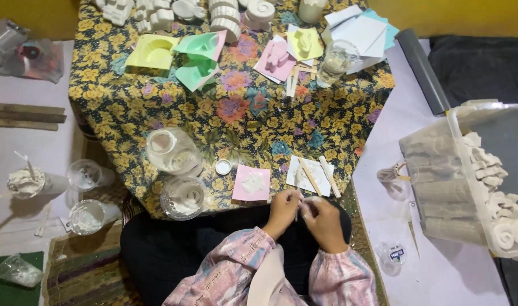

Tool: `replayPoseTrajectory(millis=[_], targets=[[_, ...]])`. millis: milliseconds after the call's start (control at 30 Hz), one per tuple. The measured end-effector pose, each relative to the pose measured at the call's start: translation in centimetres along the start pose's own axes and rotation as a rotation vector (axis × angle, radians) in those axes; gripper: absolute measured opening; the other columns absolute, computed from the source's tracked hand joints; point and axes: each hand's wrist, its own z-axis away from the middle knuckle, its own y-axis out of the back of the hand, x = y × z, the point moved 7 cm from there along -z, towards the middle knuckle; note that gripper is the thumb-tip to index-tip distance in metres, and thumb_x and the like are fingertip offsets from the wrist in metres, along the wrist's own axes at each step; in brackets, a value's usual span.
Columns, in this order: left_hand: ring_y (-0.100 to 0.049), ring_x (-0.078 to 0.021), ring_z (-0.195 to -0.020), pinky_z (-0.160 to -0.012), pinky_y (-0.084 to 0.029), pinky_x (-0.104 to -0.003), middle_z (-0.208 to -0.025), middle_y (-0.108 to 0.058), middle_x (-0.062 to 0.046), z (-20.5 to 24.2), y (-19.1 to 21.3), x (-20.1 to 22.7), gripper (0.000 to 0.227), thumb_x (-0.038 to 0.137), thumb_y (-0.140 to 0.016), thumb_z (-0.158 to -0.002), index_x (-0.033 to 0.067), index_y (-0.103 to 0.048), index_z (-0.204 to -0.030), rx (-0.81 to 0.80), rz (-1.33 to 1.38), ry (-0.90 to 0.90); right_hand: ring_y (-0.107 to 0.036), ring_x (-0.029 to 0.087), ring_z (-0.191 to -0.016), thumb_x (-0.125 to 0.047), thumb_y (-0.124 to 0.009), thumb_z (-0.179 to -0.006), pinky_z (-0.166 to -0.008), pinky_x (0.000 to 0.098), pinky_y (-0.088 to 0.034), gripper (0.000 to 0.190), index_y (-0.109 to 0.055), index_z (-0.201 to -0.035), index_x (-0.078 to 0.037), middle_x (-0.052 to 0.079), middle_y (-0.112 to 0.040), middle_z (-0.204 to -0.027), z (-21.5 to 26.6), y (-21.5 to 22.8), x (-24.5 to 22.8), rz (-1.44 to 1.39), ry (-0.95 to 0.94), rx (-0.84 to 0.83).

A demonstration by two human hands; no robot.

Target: Mixing a white casting material in a cup and pouring it into various small silicone molds to create figurines.

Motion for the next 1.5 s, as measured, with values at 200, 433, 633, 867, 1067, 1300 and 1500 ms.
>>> replayPoseTrajectory(millis=[200,433,633,867,1067,1300,1500], targets=[[-0.053,-0.0116,-0.042,-0.04,-0.047,-0.022,-0.054,-0.054,-0.003,0.2,1.4,0.6,0.026,0.012,-0.051,-0.099,0.005,-0.069,-0.082,0.022,0.131,0.164,-0.068,0.034,-0.086,-0.044,-0.074,-0.091,-0.078,0.0423,-0.057,0.041,-0.072,-0.111,-0.008,0.012,-0.064,-0.089,-3.5,2.1,8.2,0.51,-0.015,0.308],[-0.071,-0.035,-0.078,-0.071,-0.057,-0.043,-0.073,-0.07,-0.014,0.9,2.6,4.4,0.024,0.016,-0.053,-0.098,0.0081,-0.067,-0.08,0.102,-0.193,-0.07,-0.071,0.031,-0.092,-0.042,-0.068,-0.094,-0.083,0.0418,-0.057,0.03,-0.074,-0.103,-0.014,0.008,-0.071,-0.086,-5.1,1.5,10.9,0.392,-0.133,0.02],[-0.07,-0.0369,-0.075,-0.07,-0.057,-0.043,-0.071,-0.068,-0.015,1.0,2.6,5.4,0.025,0.016,-0.05,-0.099,0.0081,-0.064,-0.079,0.064,-0.219,-0.115,-0.07,0.036,-0.074,-0.024,-0.063,-0.097,-0.066,0.0445,-0.057,0.019,-0.074,-0.103,-0.009,0.014,-0.068,-0.073,-2.1,2.1,5.9,0.375,0.263,0.116],[-0.069,-0.04,-0.076,-0.071,-0.056,-0.046,-0.071,-0.069,-0.017,1.2,2.4,5.7,0.025,0.014,-0.05,-0.098,0.0065,-0.064,-0.078,0.024,-0.184,-0.165,-0.066,0.022,-0.063,-0.018,-0.064,-0.094,-0.058,0.0318,-0.055,0.006,-0.067,-0.088,-0.016,0.002,-0.058,-0.061,-2.6,1.0,6.0,0.551,0.556,0.189],[-0.067,-0.0307,-0.065,-0.066,-0.055,-0.039,-0.063,-0.066,-0.013,0.6,2.3,3.5,0.023,0.014,-0.053,-0.097,0.0083,-0.067,-0.078,0.018,-0.151,-0.086,-0.064,0.021,-0.056,-0.018,-0.064,-0.097,-0.052,0.0295,-0.053,0.019,-0.063,-0.079,-0.014,0.002,-0.057,-0.056,-3.6,1.1,5.9,0.549,0.567,0.251],[-0.056,-0.0146,-0.054,-0.058,-0.052,-0.029,-0.056,-0.06,-0.001,1.1,2.9,3.9,0.015,0.015,-0.061,-0.093,0.0113,-0.068,-0.08,0.01,-0.107,-0.038,-0.064,0.024,-0.054,-0.019,-0.067,-0.098,-0.051,0.0319,-0.052,0.02,-0.065,-0.08,-0.011,0.005,-0.056,-0.056,-2.6,1.6,7.0,0.498,0.461,0.338],[-0.053,-0.0153,-0.049,-0.052,-0.046,-0.029,-0.052,-0.046,0.001,1.2,2.3,5.2,0.011,0.013,-0.057,-0.096,0.0078,-0.062,-0.087,-0.013,-0.157,-0.108,-0.063,0.028,-0.053,-0.015,-0.065,-0.098,-0.05,0.0337,-0.051,0.015,-0.072,-0.092,-0.003,0.01,-0.057,-0.057,-1.4,2.7,4.8,0.44,0.45,0.388]])
